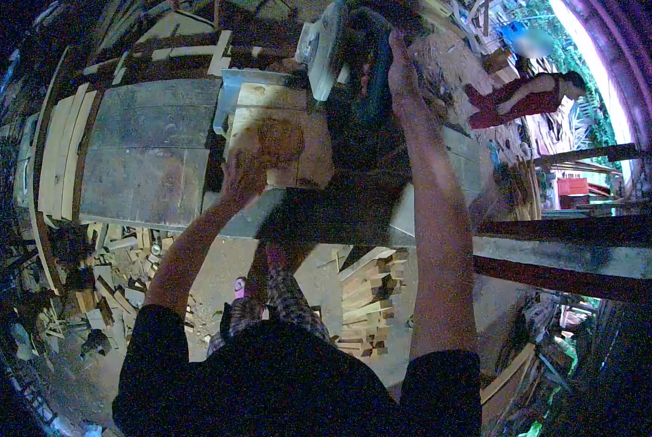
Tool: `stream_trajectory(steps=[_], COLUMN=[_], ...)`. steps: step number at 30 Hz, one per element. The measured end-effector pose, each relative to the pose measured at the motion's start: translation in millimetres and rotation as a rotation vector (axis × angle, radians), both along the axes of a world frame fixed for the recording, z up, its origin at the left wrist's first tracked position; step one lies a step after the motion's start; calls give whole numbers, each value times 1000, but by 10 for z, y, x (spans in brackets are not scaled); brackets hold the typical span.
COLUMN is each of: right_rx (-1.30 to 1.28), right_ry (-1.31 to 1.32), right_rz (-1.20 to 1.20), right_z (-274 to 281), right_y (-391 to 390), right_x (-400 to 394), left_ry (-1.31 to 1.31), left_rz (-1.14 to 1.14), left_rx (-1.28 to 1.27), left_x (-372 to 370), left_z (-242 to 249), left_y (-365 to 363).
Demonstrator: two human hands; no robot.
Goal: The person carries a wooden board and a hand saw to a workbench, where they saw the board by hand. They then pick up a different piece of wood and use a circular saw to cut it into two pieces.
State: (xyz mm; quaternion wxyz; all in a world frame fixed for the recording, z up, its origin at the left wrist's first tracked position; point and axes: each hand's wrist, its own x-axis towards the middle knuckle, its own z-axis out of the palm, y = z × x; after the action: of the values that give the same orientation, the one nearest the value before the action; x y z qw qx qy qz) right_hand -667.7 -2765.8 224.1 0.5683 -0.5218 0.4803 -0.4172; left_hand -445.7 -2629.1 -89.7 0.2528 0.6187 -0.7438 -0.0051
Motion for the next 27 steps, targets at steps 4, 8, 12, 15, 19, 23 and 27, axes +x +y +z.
stream_trajectory(steps=[4, 8, 12, 15, 19, 23, 27], right_rx=[-28, -68, -136, -95, -81, -92, -104], right_ry=[-22, 15, -2, -16, -43, -11, 5], right_rz=[3, -20, -34, -35, -17, -42, -51], right_z=[-118, -244, -288, -341, -484, -563, -577], right_y=[97, 138, 226, 233, 170, 203, 231], right_x=[7, 5, 34, 12, -30, -38, -29], left_ry=[-10, -66, -51, -75, -35, -60, -101], left_rz=[-12, -1, 12, 11, -6, -12, -22], left_rx=[-182, -31, -49, -97, -42, -12, -101], left_x=[2, 17, 3, -7, 23, 34, 54], left_z=[-210, -52, -10, -12, 42, 41, -111], left_y=[-93, -60, -32, -12, -3, -1, -34])
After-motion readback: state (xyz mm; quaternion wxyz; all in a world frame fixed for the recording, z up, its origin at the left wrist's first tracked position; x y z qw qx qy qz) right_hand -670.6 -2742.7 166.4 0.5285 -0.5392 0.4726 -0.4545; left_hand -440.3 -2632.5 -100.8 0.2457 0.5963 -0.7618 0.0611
